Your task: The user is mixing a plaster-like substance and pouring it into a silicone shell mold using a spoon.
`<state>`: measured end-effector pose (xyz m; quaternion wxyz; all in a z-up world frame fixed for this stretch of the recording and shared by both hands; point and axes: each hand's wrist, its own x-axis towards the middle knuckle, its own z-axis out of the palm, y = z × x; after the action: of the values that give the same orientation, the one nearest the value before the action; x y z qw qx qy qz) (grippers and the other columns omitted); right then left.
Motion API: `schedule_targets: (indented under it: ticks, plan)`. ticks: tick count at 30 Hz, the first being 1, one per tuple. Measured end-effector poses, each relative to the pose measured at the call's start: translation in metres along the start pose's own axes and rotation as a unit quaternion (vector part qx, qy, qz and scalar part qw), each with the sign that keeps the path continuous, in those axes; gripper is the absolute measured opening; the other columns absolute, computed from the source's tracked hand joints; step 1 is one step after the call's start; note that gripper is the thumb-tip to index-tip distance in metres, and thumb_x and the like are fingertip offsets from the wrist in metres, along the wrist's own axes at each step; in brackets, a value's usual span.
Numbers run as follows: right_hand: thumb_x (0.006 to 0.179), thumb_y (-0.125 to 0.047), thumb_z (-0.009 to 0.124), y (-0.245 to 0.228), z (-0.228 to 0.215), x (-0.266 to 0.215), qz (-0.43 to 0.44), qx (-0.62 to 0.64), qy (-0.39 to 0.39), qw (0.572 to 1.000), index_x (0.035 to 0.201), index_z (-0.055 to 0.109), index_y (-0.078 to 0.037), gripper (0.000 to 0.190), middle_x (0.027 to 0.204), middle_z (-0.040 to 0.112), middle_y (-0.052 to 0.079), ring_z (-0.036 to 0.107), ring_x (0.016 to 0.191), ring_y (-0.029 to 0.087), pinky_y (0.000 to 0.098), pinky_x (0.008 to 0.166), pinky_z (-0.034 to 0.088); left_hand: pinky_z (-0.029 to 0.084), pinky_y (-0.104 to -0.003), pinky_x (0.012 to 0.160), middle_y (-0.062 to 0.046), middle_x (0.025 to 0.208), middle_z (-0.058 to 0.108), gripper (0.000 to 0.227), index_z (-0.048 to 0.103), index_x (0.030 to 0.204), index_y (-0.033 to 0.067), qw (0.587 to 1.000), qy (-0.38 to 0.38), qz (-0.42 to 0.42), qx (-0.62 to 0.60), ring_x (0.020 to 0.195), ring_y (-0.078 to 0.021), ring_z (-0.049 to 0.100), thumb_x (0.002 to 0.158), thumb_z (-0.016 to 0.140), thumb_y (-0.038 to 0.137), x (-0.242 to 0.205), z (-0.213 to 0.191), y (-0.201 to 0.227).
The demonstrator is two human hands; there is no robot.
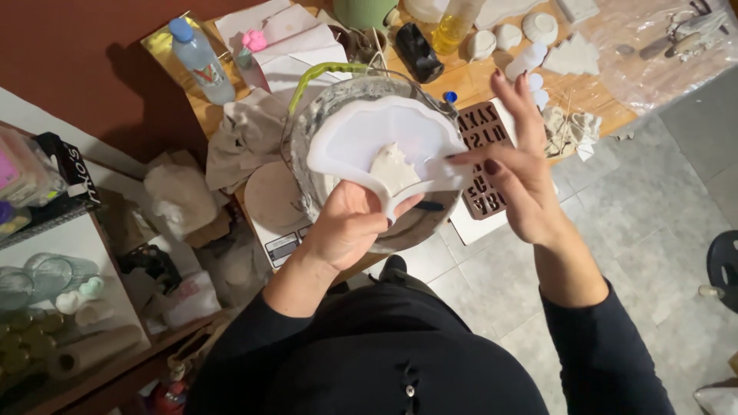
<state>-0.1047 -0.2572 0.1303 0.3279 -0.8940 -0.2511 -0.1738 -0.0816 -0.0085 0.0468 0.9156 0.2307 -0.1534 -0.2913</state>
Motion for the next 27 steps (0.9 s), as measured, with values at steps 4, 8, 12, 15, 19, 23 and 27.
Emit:
schedule_targets:
  ticks: [4,8,12,15,19,23,27]
  plan:
    - [0.098,-0.014,0.056,0.021,0.014,-0.007,0.178,0.385,0.054,0.904,0.141,0.053,-0.006,0.044,0.169,0.029,0.017,0.037,0.154,0.035,0.0495,0.124,0.036,0.040,-0.053,0.125,-0.011,0.151,0.046,0.083,0.030,0.156,-0.0011,0.999,-0.025,-0.047,-0.011,0.143,-0.0266,0.048,0.077,0.048,-0.019,-0.003,-0.002,0.004]
    - [0.096,-0.007,0.060,0.030,0.024,-0.009,0.338,0.551,-0.017,0.763,0.145,0.054,0.003,0.050,0.140,0.061,0.017,0.063,0.121,0.024,0.0359,0.103,0.053,0.044,-0.051,0.121,-0.016,0.148,0.051,0.078,0.033,0.154,-0.0066,0.985,-0.087,-0.146,0.033,0.139,-0.0289,0.053,0.080,0.051,-0.018,0.000,-0.011,0.005]
    - [0.096,-0.002,0.060,0.041,0.036,-0.031,0.378,0.546,0.037,0.747,0.138,0.056,0.007,0.043,0.118,0.071,0.016,0.070,0.101,0.022,0.0355,0.091,0.058,0.049,-0.045,0.116,-0.015,0.148,0.051,0.080,0.030,0.154,-0.0052,0.977,-0.063,-0.168,0.116,0.134,-0.0252,0.057,0.080,0.060,-0.017,-0.002,-0.001,0.011]
    - [0.098,-0.002,0.058,0.029,0.039,-0.040,0.381,0.556,0.126,0.728,0.136,0.058,0.009,0.040,0.119,0.071,0.016,0.071,0.103,0.021,0.0335,0.092,0.057,0.054,-0.040,0.110,-0.015,0.147,0.053,0.080,0.031,0.153,-0.0025,0.972,0.007,-0.072,0.223,0.127,-0.0222,0.061,0.082,0.066,-0.017,-0.013,-0.006,-0.005]
    - [0.100,-0.004,0.058,0.026,0.054,-0.057,0.379,0.584,0.178,0.695,0.136,0.058,0.010,0.039,0.120,0.071,0.017,0.071,0.103,0.021,0.0335,0.093,0.057,0.061,-0.035,0.102,-0.017,0.142,0.061,0.062,0.047,0.145,-0.0025,0.921,0.066,0.078,0.375,0.118,-0.0205,0.069,0.089,0.070,-0.016,-0.022,-0.005,-0.017]
    - [0.100,-0.005,0.056,0.021,0.059,-0.065,0.380,0.601,0.173,0.682,0.134,0.058,0.010,0.037,0.119,0.071,0.018,0.071,0.101,0.022,0.0342,0.092,0.057,0.066,-0.029,0.089,-0.016,0.133,0.068,0.045,0.066,0.131,-0.0011,0.851,0.100,0.188,0.479,0.109,-0.0186,0.073,0.088,0.075,-0.012,-0.022,0.002,-0.013]
    - [0.098,-0.005,0.056,0.006,0.056,-0.063,0.391,0.603,0.174,0.673,0.132,0.059,0.010,0.037,0.117,0.072,0.018,0.072,0.100,0.021,0.0340,0.091,0.057,0.067,-0.027,0.084,-0.015,0.127,0.071,0.038,0.072,0.123,0.0007,0.836,0.115,0.209,0.494,0.106,-0.0176,0.074,0.087,0.078,-0.009,-0.025,0.002,-0.013]
